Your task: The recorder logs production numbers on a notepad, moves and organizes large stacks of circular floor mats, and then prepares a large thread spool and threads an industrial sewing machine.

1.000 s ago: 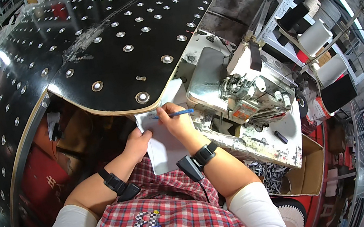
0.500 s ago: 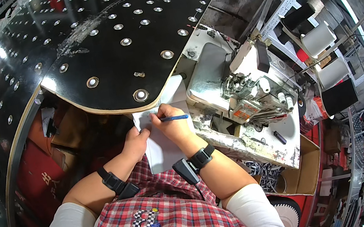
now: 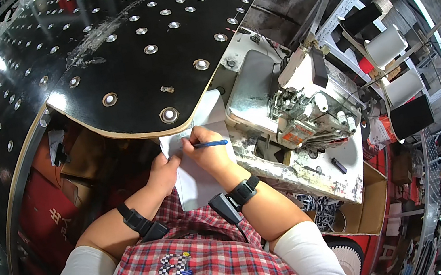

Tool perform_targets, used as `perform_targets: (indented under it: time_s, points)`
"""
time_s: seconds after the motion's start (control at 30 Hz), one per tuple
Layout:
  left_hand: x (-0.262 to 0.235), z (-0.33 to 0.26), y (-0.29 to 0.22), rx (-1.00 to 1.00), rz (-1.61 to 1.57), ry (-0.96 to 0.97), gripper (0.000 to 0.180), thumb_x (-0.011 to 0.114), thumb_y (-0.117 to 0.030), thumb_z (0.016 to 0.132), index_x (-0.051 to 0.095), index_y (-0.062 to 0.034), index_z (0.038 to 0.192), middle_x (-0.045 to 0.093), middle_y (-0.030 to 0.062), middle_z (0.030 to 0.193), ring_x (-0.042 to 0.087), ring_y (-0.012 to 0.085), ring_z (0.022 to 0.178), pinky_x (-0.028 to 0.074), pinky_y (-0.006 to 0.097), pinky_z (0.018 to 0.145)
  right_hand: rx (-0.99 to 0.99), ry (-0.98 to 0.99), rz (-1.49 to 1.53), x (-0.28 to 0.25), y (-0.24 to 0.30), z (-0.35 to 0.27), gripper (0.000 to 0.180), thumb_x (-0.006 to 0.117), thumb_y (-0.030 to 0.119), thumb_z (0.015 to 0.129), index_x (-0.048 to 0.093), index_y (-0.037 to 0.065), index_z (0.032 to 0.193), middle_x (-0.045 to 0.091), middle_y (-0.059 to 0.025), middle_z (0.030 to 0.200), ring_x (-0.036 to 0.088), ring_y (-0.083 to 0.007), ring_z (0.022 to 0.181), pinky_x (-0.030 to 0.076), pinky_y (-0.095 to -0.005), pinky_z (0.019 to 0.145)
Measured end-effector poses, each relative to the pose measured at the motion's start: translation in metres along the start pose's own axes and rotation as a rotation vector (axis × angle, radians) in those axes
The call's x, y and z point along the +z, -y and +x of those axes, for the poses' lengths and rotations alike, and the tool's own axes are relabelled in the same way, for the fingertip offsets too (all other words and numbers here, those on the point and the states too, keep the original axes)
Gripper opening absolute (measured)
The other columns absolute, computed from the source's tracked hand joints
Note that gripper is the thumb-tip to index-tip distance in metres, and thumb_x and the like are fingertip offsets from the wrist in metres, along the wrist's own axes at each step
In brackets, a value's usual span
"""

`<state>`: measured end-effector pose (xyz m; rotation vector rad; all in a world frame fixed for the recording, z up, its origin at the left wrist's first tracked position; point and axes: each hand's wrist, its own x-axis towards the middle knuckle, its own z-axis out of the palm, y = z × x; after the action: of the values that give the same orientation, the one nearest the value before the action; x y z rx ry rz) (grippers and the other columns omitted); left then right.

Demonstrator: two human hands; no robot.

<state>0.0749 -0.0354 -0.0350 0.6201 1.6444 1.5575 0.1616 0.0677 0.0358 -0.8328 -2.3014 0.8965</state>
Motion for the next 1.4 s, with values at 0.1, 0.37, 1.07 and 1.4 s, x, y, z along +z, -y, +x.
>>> perform_targets:
  time_s: [0.1,0.37,1.07,1.4]
  points:
    - [-0.001,0.001,0.001,-0.002,0.016,0.001,0.029,0.048,-0.021,0.082,0.056,0.0032,0.096,0.061,0.0150,0.078,0.059,0.0217,0.072,0.044,0.033,0.067,-0.001,0.002,0.001,-0.001,0.002,0.000,0.022,0.068,0.020,0.070,0.053,0.005,0.066,0.055,-0.0127,0.059,0.054,-0.0263,0.053,0.043,-0.0333,0.049]
    - [0.000,-0.001,-0.002,0.016,0.024,-0.014,0.029,0.049,-0.022,0.081,0.057,0.0038,0.093,0.061,0.0162,0.075,0.059,0.0239,0.070,0.044,0.034,0.065,-0.031,0.006,-0.022,-0.001,-0.001,0.000,0.022,0.067,0.020,0.070,0.052,0.005,0.065,0.055,-0.0129,0.057,0.054,-0.0276,0.051,0.043,-0.0343,0.049]
    - [-0.002,0.004,0.006,0.019,0.027,0.003,0.030,0.049,-0.022,0.081,0.056,0.0033,0.097,0.062,0.0173,0.081,0.060,0.0258,0.075,0.044,0.035,0.069,-0.034,-0.058,-0.025,0.002,-0.004,0.001,0.024,0.067,0.019,0.070,0.050,0.005,0.064,0.054,-0.0136,0.056,0.052,-0.0280,0.050,0.042,-0.0347,0.047]
    - [-0.001,0.003,0.003,0.008,0.007,0.004,0.031,0.049,-0.022,0.082,0.056,0.0032,0.097,0.061,0.0184,0.083,0.060,0.0268,0.078,0.044,0.035,0.070,-0.028,-0.039,-0.024,0.002,-0.005,0.001,0.023,0.067,0.019,0.070,0.050,0.005,0.064,0.054,-0.0134,0.056,0.054,-0.0285,0.050,0.043,-0.0352,0.047]
